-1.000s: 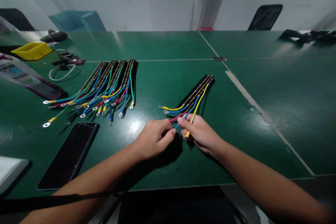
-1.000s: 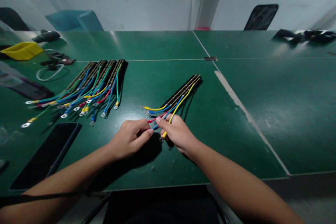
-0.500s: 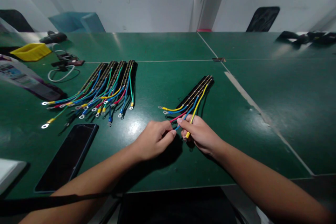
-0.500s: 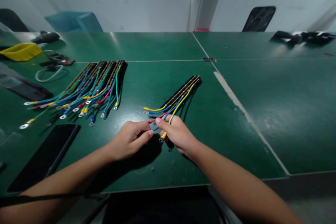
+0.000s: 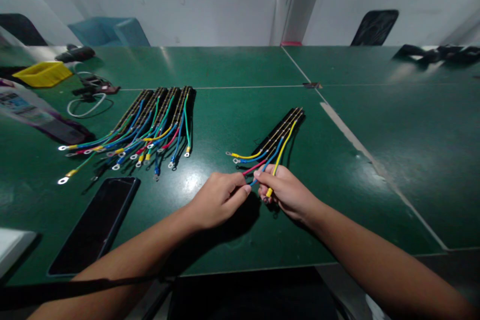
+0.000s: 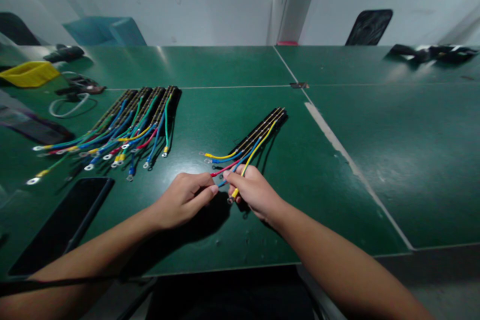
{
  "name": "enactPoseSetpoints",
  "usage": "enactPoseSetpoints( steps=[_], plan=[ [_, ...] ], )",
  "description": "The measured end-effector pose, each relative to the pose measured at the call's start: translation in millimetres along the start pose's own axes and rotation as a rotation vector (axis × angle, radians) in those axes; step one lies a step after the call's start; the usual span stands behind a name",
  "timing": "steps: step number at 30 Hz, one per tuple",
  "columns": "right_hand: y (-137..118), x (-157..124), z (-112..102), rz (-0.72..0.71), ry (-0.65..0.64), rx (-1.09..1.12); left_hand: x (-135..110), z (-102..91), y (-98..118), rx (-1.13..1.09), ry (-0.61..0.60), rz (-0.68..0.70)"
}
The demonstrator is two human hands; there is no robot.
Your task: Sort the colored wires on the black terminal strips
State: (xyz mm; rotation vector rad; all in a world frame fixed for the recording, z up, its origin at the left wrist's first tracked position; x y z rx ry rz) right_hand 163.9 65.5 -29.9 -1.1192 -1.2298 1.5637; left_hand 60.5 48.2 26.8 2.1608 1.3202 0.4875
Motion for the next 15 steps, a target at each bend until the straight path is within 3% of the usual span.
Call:
enactPoseSetpoints(
  steps=[7,15],
  plan=[
    [0.4,-0.9,-0.6,0.015,0.013,-0.017,-0.4,-7.0,-4.5,-0.063,0.097,-0.017],
    [0.0,-0.7,0.3,0.006,-0.017,-0.006,-0.5,-7.4,-3.9,-0.004,0.072,-0.056]
  ],
)
Point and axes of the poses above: each hand's wrist, its own x-axis towards the middle knuckle, its own z-axis out of the palm, y = z × x, the point moved 9 cm from there along x, towards the middle knuckle, and after that the axes turned 12 degrees about -z, right-handed, at the moved point
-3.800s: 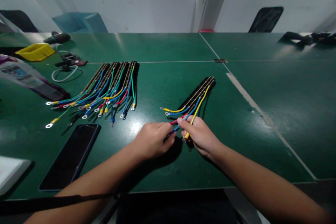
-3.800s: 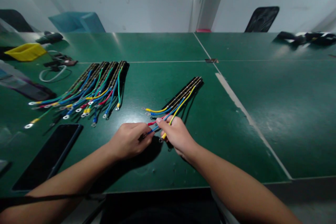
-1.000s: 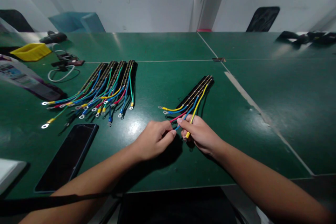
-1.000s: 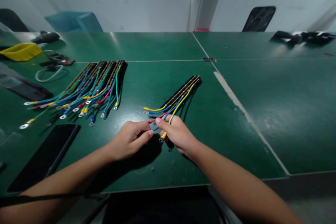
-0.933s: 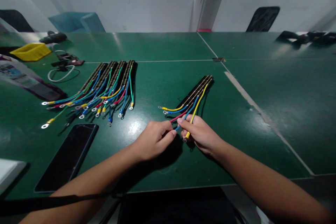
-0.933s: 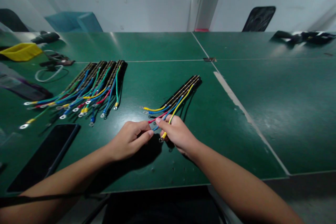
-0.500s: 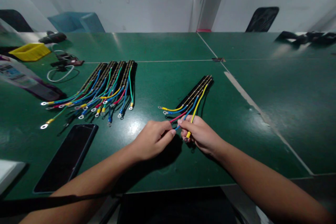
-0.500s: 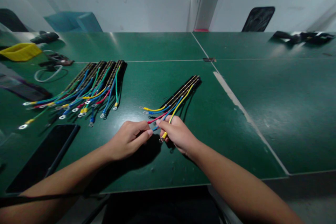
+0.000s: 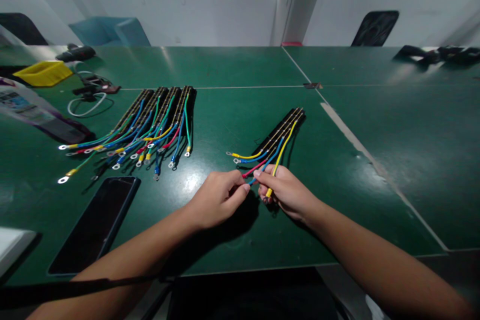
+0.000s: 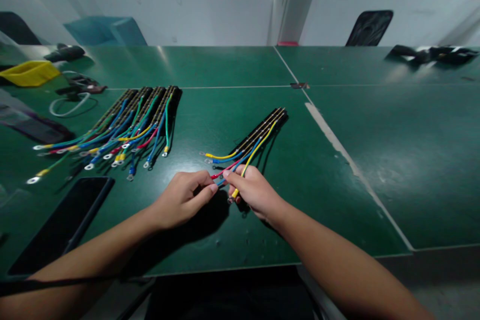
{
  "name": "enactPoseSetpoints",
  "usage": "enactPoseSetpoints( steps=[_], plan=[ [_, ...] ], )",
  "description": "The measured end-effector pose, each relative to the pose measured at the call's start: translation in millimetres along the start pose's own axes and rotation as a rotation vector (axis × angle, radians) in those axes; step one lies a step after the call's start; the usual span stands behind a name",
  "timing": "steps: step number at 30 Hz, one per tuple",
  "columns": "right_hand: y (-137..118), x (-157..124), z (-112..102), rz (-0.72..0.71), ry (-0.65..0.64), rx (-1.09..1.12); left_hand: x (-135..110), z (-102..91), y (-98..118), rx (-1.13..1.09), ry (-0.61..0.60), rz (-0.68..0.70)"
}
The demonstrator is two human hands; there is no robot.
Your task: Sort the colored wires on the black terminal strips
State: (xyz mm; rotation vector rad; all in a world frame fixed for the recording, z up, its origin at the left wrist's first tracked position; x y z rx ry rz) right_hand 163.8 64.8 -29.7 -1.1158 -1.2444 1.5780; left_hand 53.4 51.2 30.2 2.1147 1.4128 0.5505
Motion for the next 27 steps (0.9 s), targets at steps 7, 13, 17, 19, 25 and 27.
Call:
enactPoseSetpoints(
  steps=[7,13,17,19,25,27],
  plan=[
    [3,1,-1,0.000,0.010,-0.002,-1,2.0,-1,-0.023,0.002,0.007],
    [3,1,-2,0.001,0.006,-0.017,0,1.1,-5,-0.027,0.010,-0.035],
    [3,1,0,-0.002,-0.015,-0.006,1,6.4,-2,-0.023,-0.070,-0.039],
    [3,1,0,-0.004,-0.016,-0.001,1,8.5,-1,-0.038,-0.099,-0.042],
    [1,1,0,-0.006,-0.001,-0.010,2,8.5,-8,-0.123,-0.095,-0.086],
    [1,1,0,-0.004,0.001,-0.012,2,9.9,-10,-0.141,-0.108,-0.103]
  ],
)
Point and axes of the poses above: each hand's wrist, its own x-axis towards the middle knuckle, its own z-axis out of the palm, y = z × x, the point moved 9 cm from there along x, towards the middle knuckle, and after that the axes turned 12 degrees about -z, right-handed, at the moved point
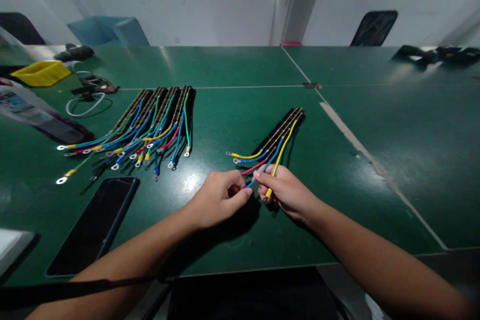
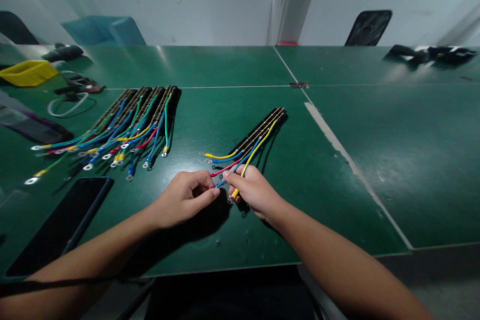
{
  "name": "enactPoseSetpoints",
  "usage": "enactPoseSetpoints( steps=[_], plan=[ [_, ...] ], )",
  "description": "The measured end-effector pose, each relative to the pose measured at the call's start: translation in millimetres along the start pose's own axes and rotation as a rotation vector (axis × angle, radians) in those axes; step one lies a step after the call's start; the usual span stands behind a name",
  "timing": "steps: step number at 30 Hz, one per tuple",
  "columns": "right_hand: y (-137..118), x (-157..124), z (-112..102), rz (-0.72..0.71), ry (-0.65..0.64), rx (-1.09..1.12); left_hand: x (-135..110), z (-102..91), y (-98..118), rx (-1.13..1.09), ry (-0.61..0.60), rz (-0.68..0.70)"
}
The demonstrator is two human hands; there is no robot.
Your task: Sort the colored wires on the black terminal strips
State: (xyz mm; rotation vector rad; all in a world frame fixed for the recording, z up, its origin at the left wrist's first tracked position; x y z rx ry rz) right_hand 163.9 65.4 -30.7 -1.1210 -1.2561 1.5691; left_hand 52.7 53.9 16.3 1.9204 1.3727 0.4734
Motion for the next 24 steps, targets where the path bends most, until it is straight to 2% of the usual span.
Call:
enactPoseSetpoints(
  steps=[5,9,15,24],
  plan=[
    [0.7,0.8,0.1,-0.004,-0.011,-0.007,-0.4,0.0,2.9,0.062,0.004,0.016],
    [0.9,0.7,-0.1,-0.006,-0.012,-0.007,-0.9,4.4,7.1,0.084,-0.050,0.042],
    [-0.1,-0.3,0.0,-0.004,-0.006,0.003,-0.1,-0.9,5.5,0.061,0.023,0.055],
    [0.7,0.3,0.4,0.001,-0.012,-0.001,-1.3,3.7,8.8,0.105,-0.052,0.063]
  ],
)
Point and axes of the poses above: each hand's wrist, its own x-axis towards the middle knuckle, its own z-axis out of the palm, y = z × x, the point moved 9 cm from there along x, towards the middle knuckle, and after that the axes turned 12 degrees about -z, right-handed, at the moved point
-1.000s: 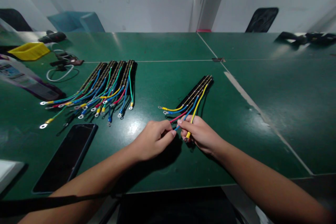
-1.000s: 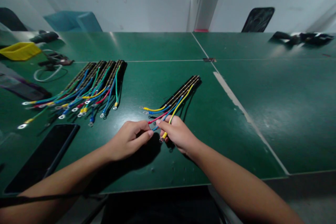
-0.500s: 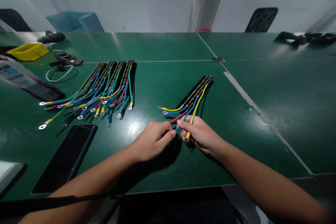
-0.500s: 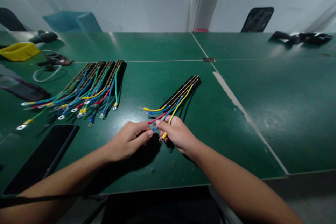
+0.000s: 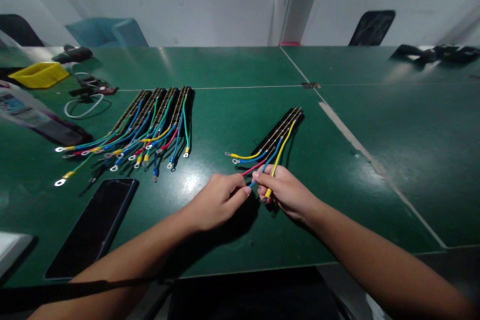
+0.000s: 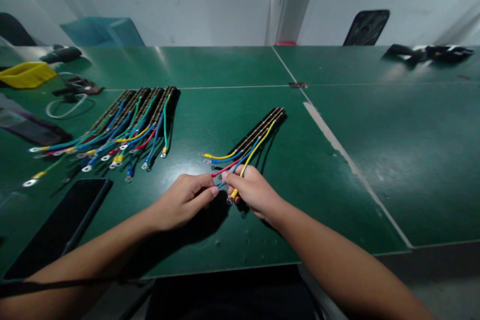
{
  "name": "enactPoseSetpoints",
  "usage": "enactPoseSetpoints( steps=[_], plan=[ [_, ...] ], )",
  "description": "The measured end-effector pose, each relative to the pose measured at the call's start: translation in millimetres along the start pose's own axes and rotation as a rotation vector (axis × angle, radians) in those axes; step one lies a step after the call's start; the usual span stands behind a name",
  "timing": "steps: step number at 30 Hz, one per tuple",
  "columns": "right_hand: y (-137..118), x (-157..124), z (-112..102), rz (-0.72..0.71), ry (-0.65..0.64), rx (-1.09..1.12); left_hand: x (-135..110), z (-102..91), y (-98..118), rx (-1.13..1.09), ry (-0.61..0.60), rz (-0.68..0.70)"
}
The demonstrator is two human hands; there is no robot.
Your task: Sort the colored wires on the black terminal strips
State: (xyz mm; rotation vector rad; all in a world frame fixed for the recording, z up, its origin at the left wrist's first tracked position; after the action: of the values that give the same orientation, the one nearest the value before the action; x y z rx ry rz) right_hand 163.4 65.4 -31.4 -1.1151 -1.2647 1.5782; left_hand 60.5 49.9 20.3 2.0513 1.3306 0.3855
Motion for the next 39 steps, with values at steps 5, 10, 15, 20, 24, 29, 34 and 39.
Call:
enactPoseSetpoints(
  steps=[5,10,15,20,24,29,34,39],
  plan=[
    [-1.3,-0.8,0.1,0.001,0.004,-0.007,0.2,-3.8,-2.1,-0.032,0.030,-0.008],
    [-1.4,-0.9,0.2,0.002,0.006,0.013,0.0,-2.0,-6.0,-0.084,0.019,-0.028],
    [-0.9,-0.7,1.0,0.006,-0.009,0.009,0.0,-1.3,-0.5,-0.021,0.010,0.007],
    [-0.9,-1.0,1.0,0.005,-0.009,0.016,0.4,-1.5,2.2,-0.010,0.009,0.028],
    [-1.5,-1.2,0.6,0.005,-0.002,0.012,1.1,-2.3,-3.7,-0.045,0.029,-0.010],
    [-2.0,-1.4,1.5,0.011,-0.010,0.008,1.0,-1.0,-3.2,-0.038,0.019,-0.004],
    [-1.5,-1.4,1.1,0.011,-0.014,-0.005,0.1,3.9,2.8,-0.001,-0.041,0.028],
    [-0.8,-0.4,1.1,0.010,-0.018,0.005,0.0,2.1,1.1,-0.005,0.011,0.047]
  ],
)
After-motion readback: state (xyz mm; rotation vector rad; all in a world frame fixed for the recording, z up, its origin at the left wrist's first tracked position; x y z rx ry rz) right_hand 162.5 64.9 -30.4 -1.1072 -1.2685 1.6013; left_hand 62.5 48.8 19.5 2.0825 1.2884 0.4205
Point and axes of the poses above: each hand's wrist, its own x-axis towards the middle knuckle, its own z-axis out of the palm, y = z × x, the point moved 9 cm from there along x, towards the middle knuckle, and after that the axes turned 12 degrees about -z, right-handed, at the moved point
